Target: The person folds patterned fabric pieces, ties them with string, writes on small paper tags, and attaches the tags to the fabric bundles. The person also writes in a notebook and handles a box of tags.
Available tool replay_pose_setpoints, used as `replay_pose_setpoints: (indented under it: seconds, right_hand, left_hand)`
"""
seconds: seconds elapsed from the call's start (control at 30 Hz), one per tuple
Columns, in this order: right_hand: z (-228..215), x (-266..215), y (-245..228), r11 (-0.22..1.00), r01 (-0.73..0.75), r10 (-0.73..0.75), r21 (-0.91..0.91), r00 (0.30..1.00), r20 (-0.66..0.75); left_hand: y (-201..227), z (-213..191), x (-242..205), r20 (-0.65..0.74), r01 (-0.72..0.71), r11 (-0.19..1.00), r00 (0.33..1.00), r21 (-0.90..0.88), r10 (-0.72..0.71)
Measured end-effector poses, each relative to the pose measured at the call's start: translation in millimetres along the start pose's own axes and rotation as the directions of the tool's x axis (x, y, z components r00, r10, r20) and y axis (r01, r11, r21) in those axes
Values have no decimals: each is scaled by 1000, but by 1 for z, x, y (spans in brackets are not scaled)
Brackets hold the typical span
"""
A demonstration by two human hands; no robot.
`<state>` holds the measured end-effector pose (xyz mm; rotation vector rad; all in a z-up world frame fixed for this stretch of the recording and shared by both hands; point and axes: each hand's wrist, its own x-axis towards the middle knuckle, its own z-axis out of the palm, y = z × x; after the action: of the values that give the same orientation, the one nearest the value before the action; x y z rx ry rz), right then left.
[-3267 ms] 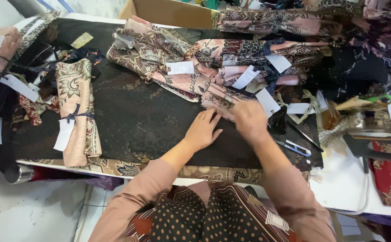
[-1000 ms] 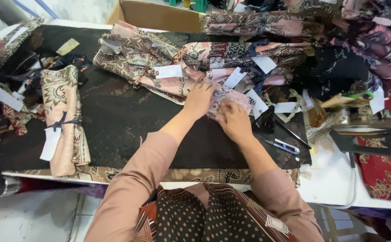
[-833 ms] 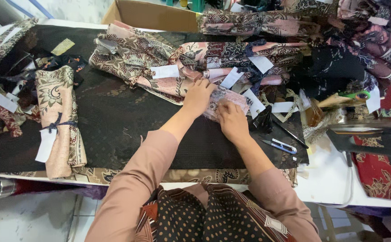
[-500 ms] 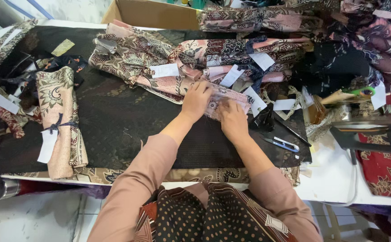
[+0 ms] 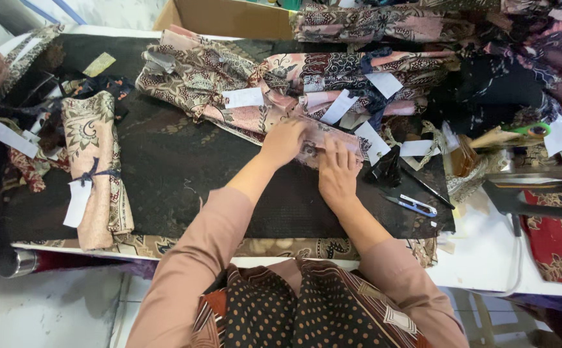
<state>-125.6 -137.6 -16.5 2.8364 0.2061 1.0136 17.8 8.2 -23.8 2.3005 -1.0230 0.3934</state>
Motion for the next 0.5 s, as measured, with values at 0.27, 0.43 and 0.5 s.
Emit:
replay_pose_setpoints:
  seconds: [0.27,0.43,0.5]
  right_hand:
    - [-21,16,21,976,-6,-25,217,990,137]
    - [-32,24,42,917,85,-116,389,992,57]
    - [-30,31,47,905,59,-107,422,990,93]
  left_hand:
    - [-4,3,11,45,-125,987,992,104,121]
    - [1,-1,0,119,-105,994,987,-36,109]
    - [4,-12,8,195,7,993,981,-115,16]
